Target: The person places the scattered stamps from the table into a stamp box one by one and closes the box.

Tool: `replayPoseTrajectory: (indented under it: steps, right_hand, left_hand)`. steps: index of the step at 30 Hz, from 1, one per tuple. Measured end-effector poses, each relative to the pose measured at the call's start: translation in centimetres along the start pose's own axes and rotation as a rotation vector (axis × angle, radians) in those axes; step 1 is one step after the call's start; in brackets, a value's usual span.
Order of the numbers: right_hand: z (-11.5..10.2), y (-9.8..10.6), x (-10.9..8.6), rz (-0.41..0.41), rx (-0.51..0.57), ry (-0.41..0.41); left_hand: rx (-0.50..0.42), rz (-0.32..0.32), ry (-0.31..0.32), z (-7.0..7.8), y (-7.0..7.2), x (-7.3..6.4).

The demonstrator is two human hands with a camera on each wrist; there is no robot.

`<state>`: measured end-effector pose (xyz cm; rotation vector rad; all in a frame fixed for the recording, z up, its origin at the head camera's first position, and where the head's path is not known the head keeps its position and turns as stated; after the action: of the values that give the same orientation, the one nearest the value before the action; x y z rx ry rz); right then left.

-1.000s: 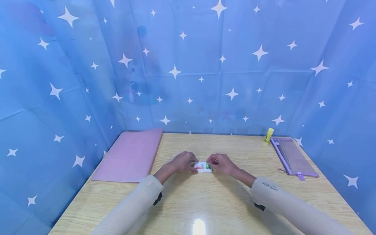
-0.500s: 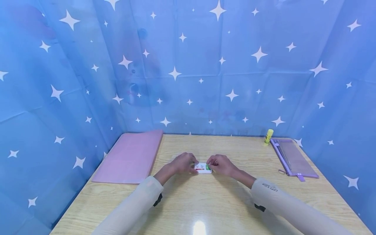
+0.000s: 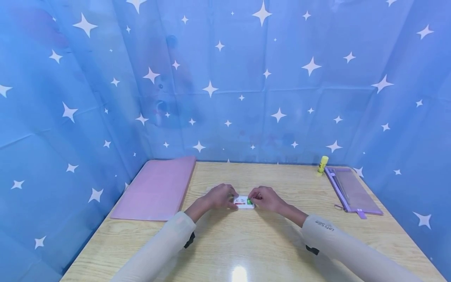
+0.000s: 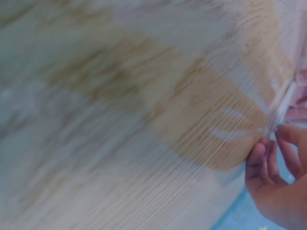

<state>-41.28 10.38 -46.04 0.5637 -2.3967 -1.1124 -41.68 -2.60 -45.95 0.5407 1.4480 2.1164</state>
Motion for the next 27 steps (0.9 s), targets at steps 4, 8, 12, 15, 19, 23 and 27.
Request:
replayPoseTrajectory:
  steps: [4, 8, 12, 15, 19, 23, 27]
  right_hand:
    - [-0.12, 0.06, -0.08, 0.0, -0.002, -0.002]
    - [-0.38, 0.11, -0.06, 0.008, -0.002, 0.016]
    - [-0.38, 0.21, -0.03, 0.011, -0.007, 0.026]
    - [-0.19, 0.25, -0.02, 0.008, -0.008, 0.02]
    - [-0.1, 0.43, 0.03, 0.006, -0.007, 0.009]
    - [-0.33, 0.67, 0.15, 0.007, 0.004, 0.013]
    - [-0.65, 0.93, 0.31, 0.007, 0.008, 0.025]
  left_hand:
    - [0.003, -0.002, 0.004, -0.11, -0.09, 0.05]
    - [0.001, 0.0, 0.001, -0.09, -0.12, -0.01]
    - [-0.002, 0.0, -0.001, -0.04, -0.11, -0.08]
    - [-0.001, 0.004, -0.002, -0.04, -0.1, -0.19]
    - [-0.013, 0.008, 0.006, -0.13, -0.02, -0.42]
    - [-0.024, 0.022, 0.013, -0.34, 0.2, -0.68]
    - [-0.032, 0.036, 0.029, -0.72, 0.69, -0.91]
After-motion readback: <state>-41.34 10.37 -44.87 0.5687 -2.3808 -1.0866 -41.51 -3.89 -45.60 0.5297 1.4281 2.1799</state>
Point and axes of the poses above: each hand's wrist, its own x-axis towards the middle knuckle, its own y-axis out of the back of the hand, z = x × y, the point moved 10 cm from there along x, towards the middle knuckle, and after that the axes turned 1 degree about -x, right-handed, at the moved point
